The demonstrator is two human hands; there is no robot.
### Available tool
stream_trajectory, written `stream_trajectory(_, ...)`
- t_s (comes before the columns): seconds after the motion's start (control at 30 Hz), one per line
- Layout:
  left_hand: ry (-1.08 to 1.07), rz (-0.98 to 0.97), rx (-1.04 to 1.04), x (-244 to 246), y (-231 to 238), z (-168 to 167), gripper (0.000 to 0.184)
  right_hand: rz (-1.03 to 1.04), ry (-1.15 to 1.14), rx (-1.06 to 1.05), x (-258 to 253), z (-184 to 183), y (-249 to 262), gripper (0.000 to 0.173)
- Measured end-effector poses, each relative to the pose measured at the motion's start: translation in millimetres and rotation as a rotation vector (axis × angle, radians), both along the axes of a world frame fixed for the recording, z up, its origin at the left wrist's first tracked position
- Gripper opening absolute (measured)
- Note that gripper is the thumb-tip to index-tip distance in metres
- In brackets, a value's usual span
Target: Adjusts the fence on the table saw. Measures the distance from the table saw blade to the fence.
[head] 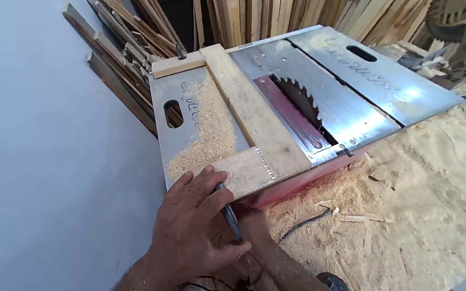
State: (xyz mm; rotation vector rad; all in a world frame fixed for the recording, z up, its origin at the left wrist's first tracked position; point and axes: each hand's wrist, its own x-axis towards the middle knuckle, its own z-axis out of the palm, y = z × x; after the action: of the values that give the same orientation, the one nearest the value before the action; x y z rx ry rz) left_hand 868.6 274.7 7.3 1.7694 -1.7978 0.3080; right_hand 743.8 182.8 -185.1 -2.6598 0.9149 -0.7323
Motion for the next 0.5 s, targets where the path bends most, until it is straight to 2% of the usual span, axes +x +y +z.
stream_trajectory(0.03, -0.005, -0.001, 0.001, 0.0, -0.6, 0.5, 0.067, 0.062, 0.205, 0.243, -6.8, 44.7, -5.5, 0.029)
stream_trajectory(0.07, -0.010, -0.005, 0.007, 0.1, -0.5, 1.3, 0.066, 0.109, 0.300, 0.388, -8.4, 70.1, -12.5, 0.033)
stream_trajectory(0.13, -0.013, -0.016, 0.011, 1.3, -0.4, 1.8, 0.066, 0.183, 0.339, 0.493, -9.3, 84.0, -19.5, 0.036)
stream_trajectory(0.17, -0.011, -0.018, 0.007, 1.6, -0.4, 1.5, 0.066, 0.210, 0.330, 0.471, -11.2, 85.1, -18.8, 0.035)
stream_trajectory(0.27, -0.013, -0.009, -0.005, 2.0, -2.0, 1.3, 0.068, 0.204, 0.033, 0.099, -15.5, 54.0, -16.9, 0.015)
stream_trajectory(0.3, -0.012, -0.004, -0.008, 2.1, -2.6, 1.1, 0.068, 0.219, -0.018, 0.050, -16.8, 47.9, -19.3, 0.014)
stream_trajectory(0.37, -0.008, 0.003, -0.010, 1.1, -2.4, 0.0, 0.069, 0.249, -0.049, 0.009, -23.1, 40.8, -22.8, 0.021)
stream_trajectory(0.5, 0.004, 0.008, -0.016, -0.2, -2.8, 0.2, 0.069, 0.263, -0.149, -0.044, -49.5, 26.9, -19.7, 0.046)
